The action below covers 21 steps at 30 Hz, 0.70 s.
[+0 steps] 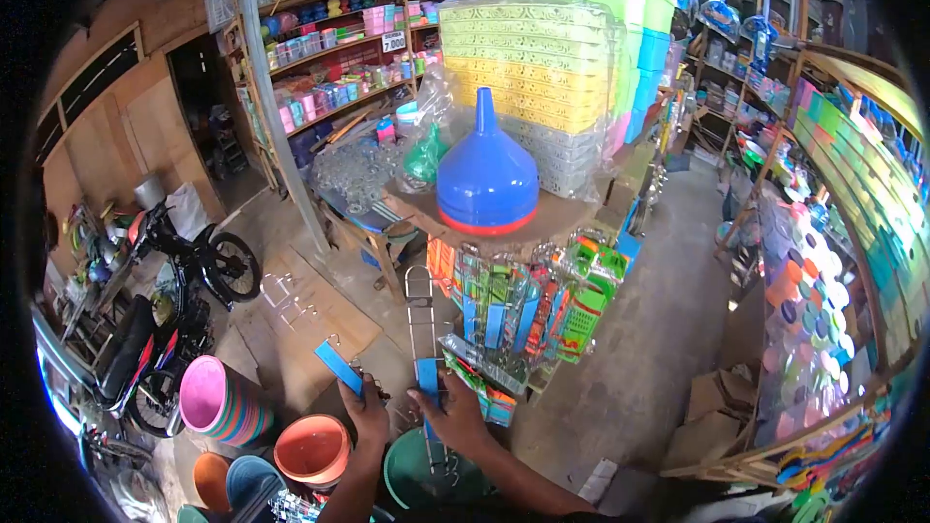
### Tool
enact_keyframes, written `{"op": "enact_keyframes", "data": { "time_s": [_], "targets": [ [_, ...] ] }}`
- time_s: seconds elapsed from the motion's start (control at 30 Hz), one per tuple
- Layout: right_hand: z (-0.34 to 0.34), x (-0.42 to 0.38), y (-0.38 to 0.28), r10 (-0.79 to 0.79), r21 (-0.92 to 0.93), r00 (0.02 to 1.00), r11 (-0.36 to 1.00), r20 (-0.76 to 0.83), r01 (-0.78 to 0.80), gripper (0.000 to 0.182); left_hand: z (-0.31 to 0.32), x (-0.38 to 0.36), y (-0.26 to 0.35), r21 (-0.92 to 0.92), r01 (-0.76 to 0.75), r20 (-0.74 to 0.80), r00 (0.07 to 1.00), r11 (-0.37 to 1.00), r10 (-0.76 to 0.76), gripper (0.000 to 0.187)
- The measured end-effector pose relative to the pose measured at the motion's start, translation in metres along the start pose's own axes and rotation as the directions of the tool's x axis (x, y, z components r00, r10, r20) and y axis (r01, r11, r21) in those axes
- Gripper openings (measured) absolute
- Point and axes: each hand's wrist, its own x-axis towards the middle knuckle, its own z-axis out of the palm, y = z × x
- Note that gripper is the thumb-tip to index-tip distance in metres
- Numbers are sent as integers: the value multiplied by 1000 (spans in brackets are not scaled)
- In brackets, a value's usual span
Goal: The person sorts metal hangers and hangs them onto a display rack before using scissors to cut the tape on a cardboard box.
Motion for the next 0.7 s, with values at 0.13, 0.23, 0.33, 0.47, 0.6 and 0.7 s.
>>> {"op": "enact_keyframes", "data": {
  "time_s": [0.13, 0.23, 0.33, 0.47, 0.6, 0.7],
  "targets": [
    [-27, 38, 33, -183, -306, 980, 940, -77, 152, 29, 11, 3, 24, -12, 90, 45, 995, 996, -89, 16],
    [-30, 58, 46, -201, -282, 972, 946, -120, 161, 26, 10, -6, 23, -15, 165, 118, 980, 986, -162, 16],
    [-27, 71, 44, -277, -378, 953, 901, -127, 211, 23, -1, -17, 7, -120, 234, 140, 966, 965, -217, 15],
    [-18, 75, 37, -383, -512, 915, 815, -127, 271, 21, -14, -28, 2, -125, 260, 198, 952, 957, -233, 14],
    [-11, 87, 68, -405, -595, 888, 776, -217, 209, 20, -20, -27, 4, -135, 299, 229, 937, 945, -264, 13],
    [-4, 93, 72, -430, -593, 858, 781, -281, 197, 21, -23, -21, 9, -31, 297, 288, 917, 954, -276, 11]
  ]
}}
